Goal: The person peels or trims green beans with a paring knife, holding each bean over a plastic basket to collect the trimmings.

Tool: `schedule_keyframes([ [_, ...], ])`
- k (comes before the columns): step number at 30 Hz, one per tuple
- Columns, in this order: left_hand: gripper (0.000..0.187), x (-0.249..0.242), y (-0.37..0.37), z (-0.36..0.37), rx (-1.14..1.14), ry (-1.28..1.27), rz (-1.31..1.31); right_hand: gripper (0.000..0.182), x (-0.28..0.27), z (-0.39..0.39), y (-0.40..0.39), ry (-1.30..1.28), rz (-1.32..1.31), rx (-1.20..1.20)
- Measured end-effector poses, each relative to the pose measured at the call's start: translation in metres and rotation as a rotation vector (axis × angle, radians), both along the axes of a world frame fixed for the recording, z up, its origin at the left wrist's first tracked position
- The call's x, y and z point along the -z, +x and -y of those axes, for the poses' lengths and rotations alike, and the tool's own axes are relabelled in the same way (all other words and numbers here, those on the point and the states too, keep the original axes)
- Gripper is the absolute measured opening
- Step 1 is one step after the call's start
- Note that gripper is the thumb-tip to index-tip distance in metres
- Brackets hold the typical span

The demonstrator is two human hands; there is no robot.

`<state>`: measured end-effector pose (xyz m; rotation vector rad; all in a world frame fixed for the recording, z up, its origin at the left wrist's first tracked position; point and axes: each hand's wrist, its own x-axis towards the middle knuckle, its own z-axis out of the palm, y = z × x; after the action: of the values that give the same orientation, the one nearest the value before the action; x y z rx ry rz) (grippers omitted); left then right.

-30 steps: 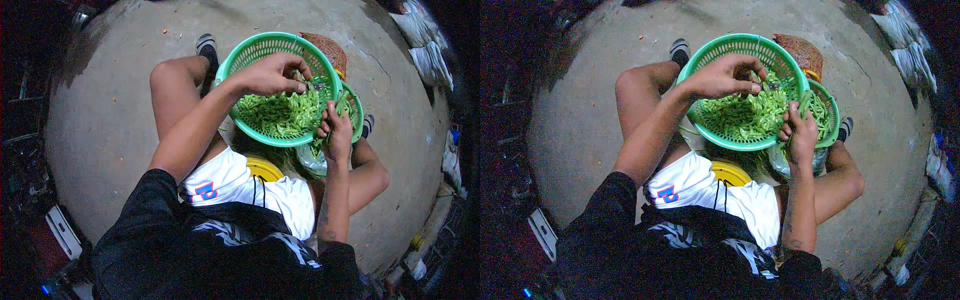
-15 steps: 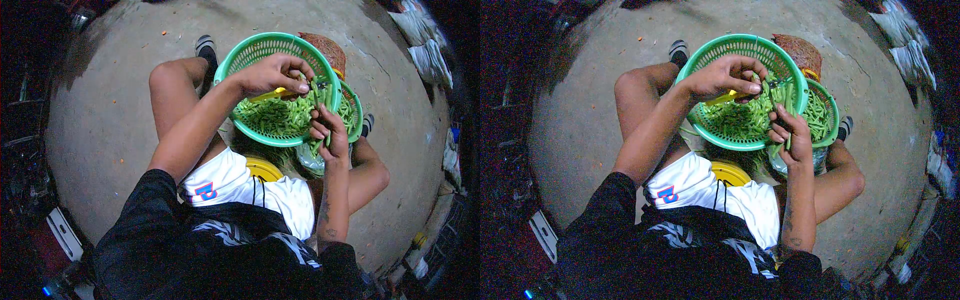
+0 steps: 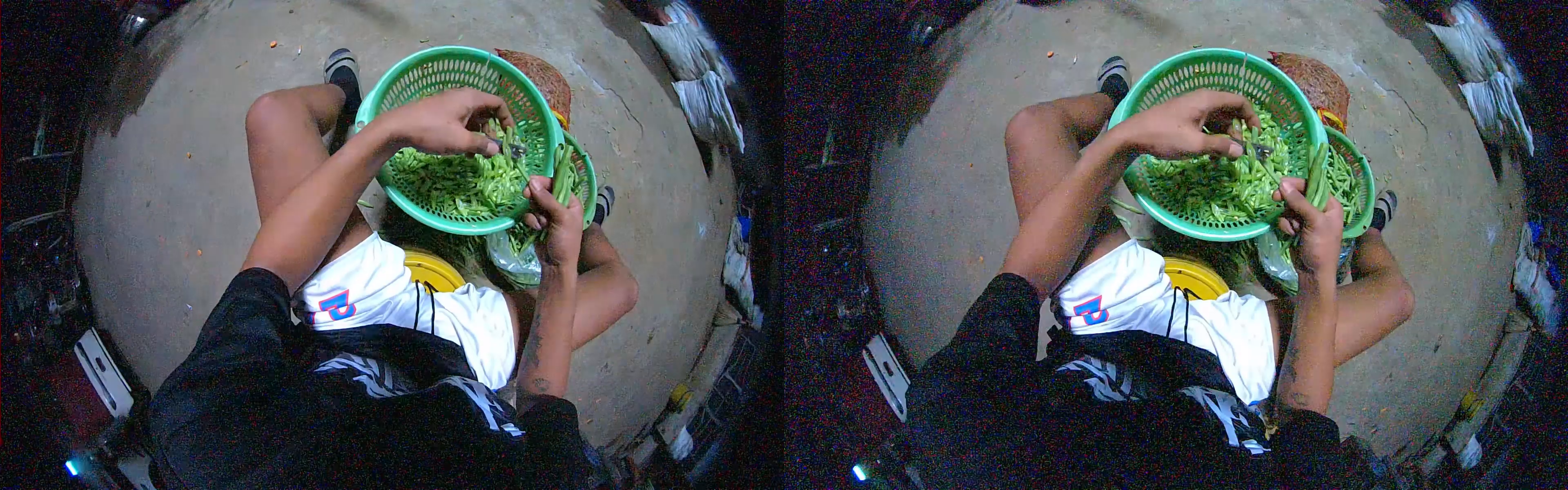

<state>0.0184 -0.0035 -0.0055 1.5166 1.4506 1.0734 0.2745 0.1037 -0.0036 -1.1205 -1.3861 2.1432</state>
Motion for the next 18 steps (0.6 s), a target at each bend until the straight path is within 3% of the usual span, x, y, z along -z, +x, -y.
schedule_keyframes([
  [2, 0.041, -0.001, 0.003, -0.002, 0.012, 0.013, -0.02, 0.022, -0.001, 0.001, 0.0, 0.006, -0.005, -0.008],
  [8, 0.033, 0.007, -0.021, -0.003, 0.03, -0.065, 0.241, 0.02, -0.002, -0.005, 0.003, 0.033, 0.012, 0.0],
  [12, 0.031, 0.001, -0.035, -0.002, -0.049, -0.046, 0.206, 0.02, 0.002, -0.007, 0.006, 0.013, -0.01, 0.021],
  [15, 0.038, -0.005, -0.01, -0.003, 0.003, -0.135, 0.224, 0.019, 0.004, -0.004, 0.002, -0.004, -0.014, 0.046],
  [16, 0.038, -0.001, -0.001, -0.006, 0.043, 0.028, 0.053, 0.019, 0.004, -0.002, 0.0, -0.011, -0.019, 0.055],
  [18, 0.038, 0.0, 0.005, -0.008, 0.13, -0.06, 0.083, 0.019, 0.007, -0.002, -0.002, -0.031, -0.051, 0.047],
])
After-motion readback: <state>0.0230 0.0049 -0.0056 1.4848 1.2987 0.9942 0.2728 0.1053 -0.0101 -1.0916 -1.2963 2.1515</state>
